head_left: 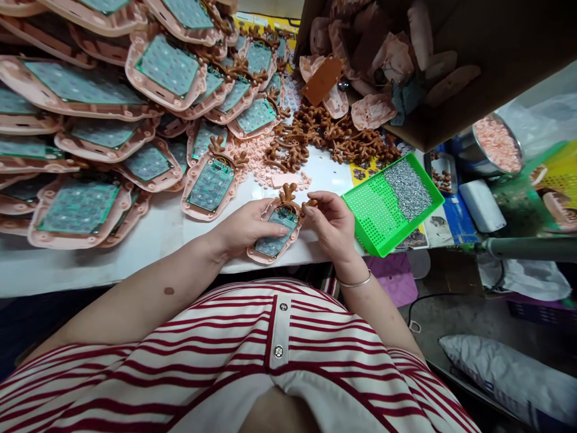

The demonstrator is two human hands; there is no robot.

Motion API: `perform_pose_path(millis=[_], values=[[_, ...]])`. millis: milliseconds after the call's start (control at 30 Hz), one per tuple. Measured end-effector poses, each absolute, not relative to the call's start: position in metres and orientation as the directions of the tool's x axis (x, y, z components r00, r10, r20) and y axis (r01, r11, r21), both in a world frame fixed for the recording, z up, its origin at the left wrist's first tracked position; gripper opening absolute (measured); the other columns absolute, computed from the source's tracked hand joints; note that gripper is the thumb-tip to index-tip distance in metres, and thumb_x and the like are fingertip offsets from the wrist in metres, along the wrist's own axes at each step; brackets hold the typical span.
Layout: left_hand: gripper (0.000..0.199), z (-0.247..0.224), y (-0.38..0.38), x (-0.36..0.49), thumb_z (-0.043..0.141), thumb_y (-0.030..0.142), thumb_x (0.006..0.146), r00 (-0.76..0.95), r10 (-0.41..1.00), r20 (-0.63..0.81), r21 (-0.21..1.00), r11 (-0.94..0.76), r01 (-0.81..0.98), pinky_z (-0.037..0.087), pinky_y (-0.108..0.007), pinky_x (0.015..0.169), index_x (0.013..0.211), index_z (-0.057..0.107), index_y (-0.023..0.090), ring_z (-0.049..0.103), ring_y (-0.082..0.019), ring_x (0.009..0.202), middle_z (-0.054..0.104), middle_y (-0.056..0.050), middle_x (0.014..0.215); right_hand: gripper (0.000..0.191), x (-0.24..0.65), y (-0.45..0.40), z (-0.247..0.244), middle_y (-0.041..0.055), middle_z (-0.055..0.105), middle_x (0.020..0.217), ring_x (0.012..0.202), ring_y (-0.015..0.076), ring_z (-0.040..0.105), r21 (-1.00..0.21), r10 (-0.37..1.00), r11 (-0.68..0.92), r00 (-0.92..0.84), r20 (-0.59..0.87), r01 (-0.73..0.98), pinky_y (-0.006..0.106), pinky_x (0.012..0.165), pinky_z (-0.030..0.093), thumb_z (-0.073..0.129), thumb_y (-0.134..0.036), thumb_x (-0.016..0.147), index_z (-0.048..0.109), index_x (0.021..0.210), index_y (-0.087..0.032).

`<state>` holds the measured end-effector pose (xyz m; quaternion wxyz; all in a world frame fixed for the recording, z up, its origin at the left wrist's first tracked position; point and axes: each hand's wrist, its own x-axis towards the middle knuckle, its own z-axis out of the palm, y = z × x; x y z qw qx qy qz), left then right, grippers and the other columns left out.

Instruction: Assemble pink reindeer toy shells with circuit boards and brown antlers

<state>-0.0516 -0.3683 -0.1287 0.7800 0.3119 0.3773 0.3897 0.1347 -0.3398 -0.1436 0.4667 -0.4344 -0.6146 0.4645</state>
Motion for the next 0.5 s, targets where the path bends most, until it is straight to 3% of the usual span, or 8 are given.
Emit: perform_pose_path(millis=[67, 133, 333, 500], values=[[0.045, -0.128, -0.368, -0.052, 0.079, 0.013, 0.062, 0.425, 0.832, -0.357, 0.765, 0.521, -0.378, 0.052, -0.027, 0.068, 0.103, 0.062, 0.011, 0.066, -0.014, 0.068, 0.072, -0.004, 0.084, 0.024, 0.135, -0.340, -0.146, 0.0007, 0.070, 0.094, 0.082, 0.0143, 0.061, -0.940, 0.951, 0.285, -0.178, 0.253, 0.187, 0.033, 0.081, 0.052, 0.074, -0.042, 0.081, 0.070, 0.099, -0.028], [0.046, -0.128, -0.367, -0.053, 0.080, 0.015, 0.061, 0.445, 0.815, -0.371, 0.752, 0.545, -0.372, 0.052, -0.027, 0.064, 0.103, 0.061, 0.011, 0.065, -0.015, 0.065, 0.072, -0.004, 0.081, 0.024, 0.135, -0.339, -0.145, 0.0011, 0.069, 0.094, 0.081, 0.0146, 0.061, -0.934, 0.954, 0.281, -0.174, 0.245, 0.223, 0.033, 0.080, 0.052, 0.074, -0.043, 0.081, 0.069, 0.098, -0.027], [0.039, -0.130, -0.366, -0.058, 0.079, 0.018, 0.060, 0.493, 0.770, -0.405, 0.754, 0.586, -0.297, 0.050, -0.028, 0.058, 0.094, 0.063, 0.011, 0.065, -0.018, 0.061, 0.071, -0.006, 0.077, 0.032, 0.135, -0.333, -0.134, -0.0028, 0.067, 0.081, 0.071, 0.0106, 0.060, -0.992, 0.939, -0.119, -0.328, -0.102, -0.034, 0.027, 0.069, 0.054, 0.081, -0.045, 0.073, 0.068, 0.093, -0.025], [0.032, -0.131, -0.366, -0.056, 0.079, 0.019, 0.061, 0.514, 0.763, -0.392, 0.791, 0.565, -0.236, 0.051, -0.028, 0.062, 0.089, 0.065, 0.011, 0.065, -0.018, 0.065, 0.071, -0.006, 0.078, 0.038, 0.132, -0.329, -0.127, -0.0008, 0.072, 0.096, 0.081, 0.0105, 0.063, -0.990, 0.948, -0.130, -0.301, -0.106, -0.061, 0.027, 0.076, 0.056, 0.077, -0.051, 0.075, 0.070, 0.104, -0.027]])
